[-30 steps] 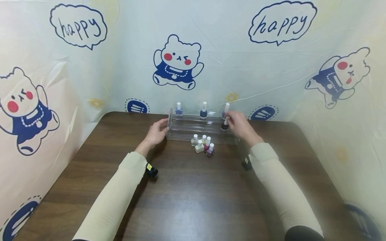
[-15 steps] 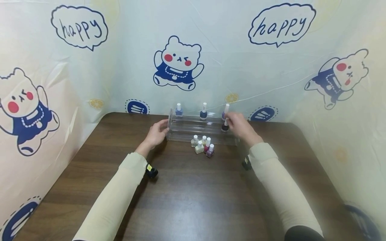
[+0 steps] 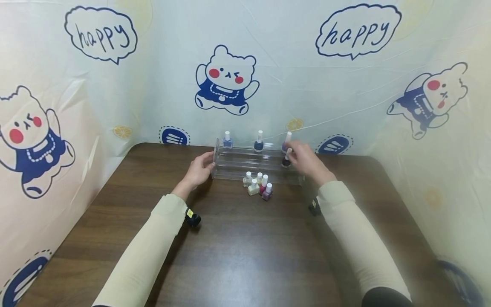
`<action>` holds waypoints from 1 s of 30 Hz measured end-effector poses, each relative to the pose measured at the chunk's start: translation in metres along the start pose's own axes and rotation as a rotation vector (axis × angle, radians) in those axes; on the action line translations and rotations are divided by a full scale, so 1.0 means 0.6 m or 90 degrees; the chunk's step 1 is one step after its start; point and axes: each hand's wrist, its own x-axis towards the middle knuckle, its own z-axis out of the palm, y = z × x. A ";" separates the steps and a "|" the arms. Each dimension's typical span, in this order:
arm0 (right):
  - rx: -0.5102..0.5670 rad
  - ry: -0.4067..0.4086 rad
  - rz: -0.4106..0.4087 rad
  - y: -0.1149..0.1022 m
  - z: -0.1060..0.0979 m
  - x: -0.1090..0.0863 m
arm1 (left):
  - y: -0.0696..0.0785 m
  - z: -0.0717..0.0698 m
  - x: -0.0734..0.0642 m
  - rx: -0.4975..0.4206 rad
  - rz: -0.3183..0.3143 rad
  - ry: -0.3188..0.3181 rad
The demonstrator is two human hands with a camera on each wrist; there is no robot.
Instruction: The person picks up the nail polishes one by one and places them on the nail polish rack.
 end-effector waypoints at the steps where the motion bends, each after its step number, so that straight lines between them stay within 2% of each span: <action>1: 0.005 -0.001 0.000 0.000 -0.001 -0.001 | 0.000 0.000 0.000 0.001 0.000 0.000; 8: 0.017 -0.001 0.023 -0.003 -0.008 -0.007 | -0.002 -0.001 0.000 -0.002 0.001 0.001; 15: -0.019 0.011 0.036 -0.007 -0.021 -0.022 | -0.001 -0.002 0.000 0.002 0.004 -0.002; 30: -0.001 0.080 0.043 -0.013 -0.031 -0.057 | 0.004 -0.003 -0.004 0.002 -0.006 -0.010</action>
